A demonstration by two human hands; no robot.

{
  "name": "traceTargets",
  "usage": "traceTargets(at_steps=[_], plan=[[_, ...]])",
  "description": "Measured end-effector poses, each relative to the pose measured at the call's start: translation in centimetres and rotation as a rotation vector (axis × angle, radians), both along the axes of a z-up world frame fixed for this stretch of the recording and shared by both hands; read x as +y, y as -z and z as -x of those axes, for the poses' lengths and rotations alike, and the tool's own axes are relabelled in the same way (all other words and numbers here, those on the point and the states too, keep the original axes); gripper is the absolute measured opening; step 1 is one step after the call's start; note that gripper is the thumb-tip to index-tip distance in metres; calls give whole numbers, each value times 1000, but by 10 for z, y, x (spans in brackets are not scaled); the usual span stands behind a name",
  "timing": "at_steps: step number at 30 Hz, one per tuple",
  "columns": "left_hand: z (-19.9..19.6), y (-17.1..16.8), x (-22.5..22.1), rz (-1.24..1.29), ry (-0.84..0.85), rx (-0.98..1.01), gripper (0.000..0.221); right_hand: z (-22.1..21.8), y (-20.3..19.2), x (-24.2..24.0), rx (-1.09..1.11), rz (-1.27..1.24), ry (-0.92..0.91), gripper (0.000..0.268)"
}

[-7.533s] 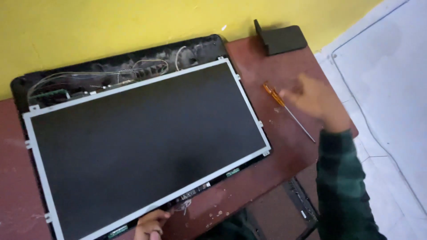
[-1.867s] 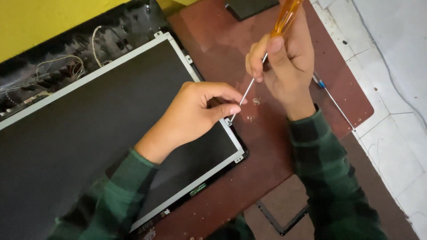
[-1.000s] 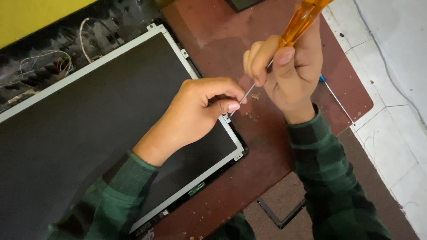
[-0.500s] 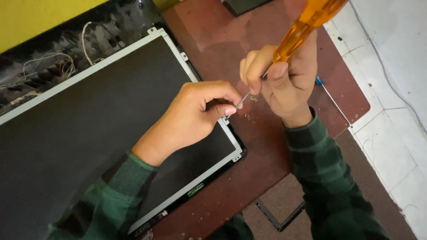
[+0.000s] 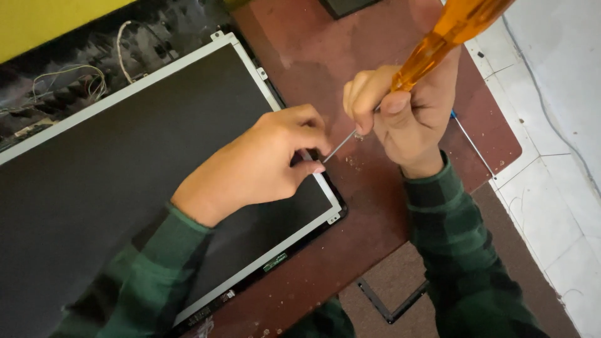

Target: Routing internal cables and using a screwdriver to repair or assemble a laptop screen.

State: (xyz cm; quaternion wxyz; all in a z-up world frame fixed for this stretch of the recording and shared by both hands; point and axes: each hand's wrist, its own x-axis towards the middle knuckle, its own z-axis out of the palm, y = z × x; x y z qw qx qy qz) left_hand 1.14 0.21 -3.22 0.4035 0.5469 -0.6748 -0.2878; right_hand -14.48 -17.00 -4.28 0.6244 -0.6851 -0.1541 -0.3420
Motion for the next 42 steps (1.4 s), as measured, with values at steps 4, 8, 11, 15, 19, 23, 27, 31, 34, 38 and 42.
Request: traceTargets(at_steps=[4,8,11,15,19,23,27,31,34,38,42], plan=[[-1,3,-1,80,29,-72,14,1,-5,3,14,44,27,59],[0,-1,-1,57,37,-103,11,-9,-43,20,21,123,55,39],[1,0,-3,82,36,-145,14,-7,-55,20,113,221,102,50],[0,-6,-2,30,60,-121,15,8,-48,1,208,306,-44,21],[-2,-3,-3,9,62,-115,15,5,-60,4,283,323,-6,10],[-6,-2,-4,36,77,-89,16,10,-52,-4,301,351,64,15],[-8,-4,-3,20,83,-52,14,7,-58,1,226,353,-93,20],[-9,-4,-2,22,99,-34,14,7,-52,10,219,303,-76,28],[-9,-3,-2,69,114,-63,13,7,-59,15,283,515,51,29],[-9,-5,-1,103,124,-62,9,-2,-71,6,298,476,-261,23],[-10,-5,0,81,114,-92,8,0,-87,14,492,481,-272,11]])
